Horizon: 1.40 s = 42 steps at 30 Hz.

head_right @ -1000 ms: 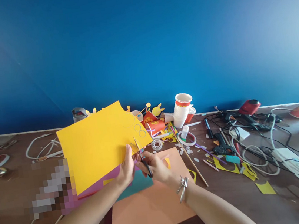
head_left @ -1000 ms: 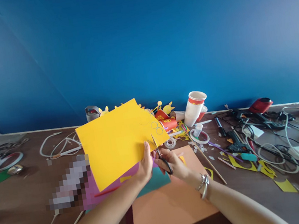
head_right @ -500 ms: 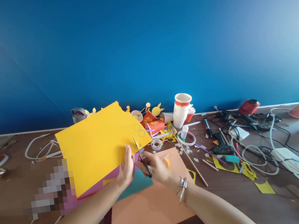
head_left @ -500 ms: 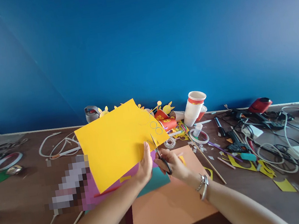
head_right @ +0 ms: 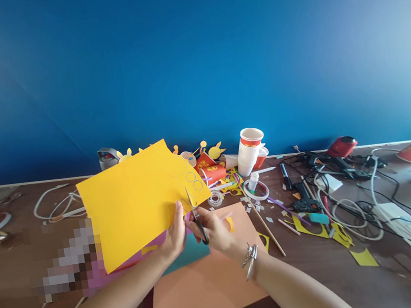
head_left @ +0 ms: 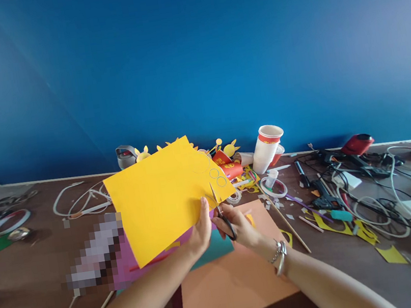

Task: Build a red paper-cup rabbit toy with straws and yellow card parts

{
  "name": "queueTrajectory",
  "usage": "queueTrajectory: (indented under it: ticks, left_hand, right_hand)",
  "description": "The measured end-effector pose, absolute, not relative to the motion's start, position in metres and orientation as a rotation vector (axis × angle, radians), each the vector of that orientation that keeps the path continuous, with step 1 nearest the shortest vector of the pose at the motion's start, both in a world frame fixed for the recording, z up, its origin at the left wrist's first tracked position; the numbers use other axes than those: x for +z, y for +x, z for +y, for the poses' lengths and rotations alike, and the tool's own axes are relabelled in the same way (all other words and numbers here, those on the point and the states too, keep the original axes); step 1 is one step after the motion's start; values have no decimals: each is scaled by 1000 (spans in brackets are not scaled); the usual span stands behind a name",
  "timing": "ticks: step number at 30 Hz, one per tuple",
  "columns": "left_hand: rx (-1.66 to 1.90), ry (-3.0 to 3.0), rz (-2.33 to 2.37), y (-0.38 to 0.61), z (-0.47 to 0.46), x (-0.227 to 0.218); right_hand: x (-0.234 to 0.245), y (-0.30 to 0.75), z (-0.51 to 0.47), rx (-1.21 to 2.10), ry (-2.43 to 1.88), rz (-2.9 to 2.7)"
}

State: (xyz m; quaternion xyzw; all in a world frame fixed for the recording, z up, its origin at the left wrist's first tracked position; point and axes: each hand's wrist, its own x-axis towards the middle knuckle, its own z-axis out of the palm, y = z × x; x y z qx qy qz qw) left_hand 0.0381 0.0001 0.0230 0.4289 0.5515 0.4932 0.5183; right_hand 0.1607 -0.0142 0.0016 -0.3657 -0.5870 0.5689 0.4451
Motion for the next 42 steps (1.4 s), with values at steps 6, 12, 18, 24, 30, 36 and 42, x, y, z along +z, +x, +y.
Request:
queueTrajectory:
  ticks: [6, 12, 18, 24, 30, 36, 42]
  left_hand:
    - [1181, 1012, 1312, 39, -1, 21]
    - [1147, 1108, 1213, 39, -7, 29]
    - [1109, 1151, 1169, 35, -8, 27]
    - [1188, 1055, 1226, 37, -6, 25]
    - [1166, 1055, 1224, 38, -7, 27]
    - [1131, 1006, 1231, 38, -7, 26]
    - [1166, 955, 1264, 38, -7, 27]
  right_hand:
    - [3, 159, -17, 1417, -917, -1421]
    - [-1, 157, -18, 1418, -881, -1408]
    - [-4, 157, -17, 1423, -888, -1404]
    - [-4, 157, -17, 1423, -883, -1384]
    - [-1, 155, -18, 1430, -891, -1352]
    - [2, 153, -19, 1448, -899, -1334]
    - [-2, 154, -19, 1423, -902, -1357]
